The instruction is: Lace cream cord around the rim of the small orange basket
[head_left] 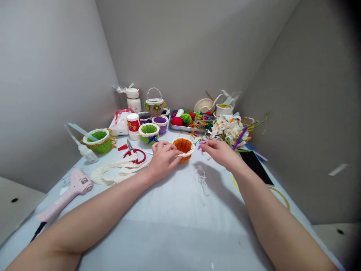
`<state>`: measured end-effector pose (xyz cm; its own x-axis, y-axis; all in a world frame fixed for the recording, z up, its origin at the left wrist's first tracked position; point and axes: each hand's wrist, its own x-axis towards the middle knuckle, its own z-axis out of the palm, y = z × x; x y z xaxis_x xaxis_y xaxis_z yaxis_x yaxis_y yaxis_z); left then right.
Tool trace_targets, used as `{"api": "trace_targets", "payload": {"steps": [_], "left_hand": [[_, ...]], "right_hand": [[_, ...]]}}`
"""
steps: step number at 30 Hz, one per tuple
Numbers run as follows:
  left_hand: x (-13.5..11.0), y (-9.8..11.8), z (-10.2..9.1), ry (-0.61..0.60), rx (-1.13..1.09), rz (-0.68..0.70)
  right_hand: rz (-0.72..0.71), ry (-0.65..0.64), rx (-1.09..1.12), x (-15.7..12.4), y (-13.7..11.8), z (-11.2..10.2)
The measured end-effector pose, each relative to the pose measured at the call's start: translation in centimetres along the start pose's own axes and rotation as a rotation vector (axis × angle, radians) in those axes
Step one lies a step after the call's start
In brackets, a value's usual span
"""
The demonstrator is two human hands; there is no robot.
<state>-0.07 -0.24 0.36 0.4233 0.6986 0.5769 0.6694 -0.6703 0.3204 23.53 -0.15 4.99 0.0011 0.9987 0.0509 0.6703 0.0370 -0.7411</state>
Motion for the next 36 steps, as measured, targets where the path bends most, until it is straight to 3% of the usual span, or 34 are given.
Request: {"api": "trace_targets", "payload": {"steps": [2,4,8,17,36], "left_hand": [[0.0,0.0,0.0,0.005,-0.002,-0.001],[0.0,0.0,0.0,0.007,-0.001,0.002],[0.0,0.0,0.0,0.010,-0.004,0.003],[0.0,0.1,0.1,0.013,-0.022,-0.001],[0.6,0.5,0.0,-0.026,-0.053,-0.011]], "right_hand": [[-0.110,0.139,-0.146,-0.2,0.0,0.4],[-0.253,0.180,-0.184,-0.8,-0.6,1.0],[-0.474,-0.003,-0.248,-1.9,-2.0,2.2],[-0.450,-0.032,-0.238,-1.2,-0.9,4.0],[-0.417,-0.048,-0.276,-1.1,-1.0,3.7]]}}
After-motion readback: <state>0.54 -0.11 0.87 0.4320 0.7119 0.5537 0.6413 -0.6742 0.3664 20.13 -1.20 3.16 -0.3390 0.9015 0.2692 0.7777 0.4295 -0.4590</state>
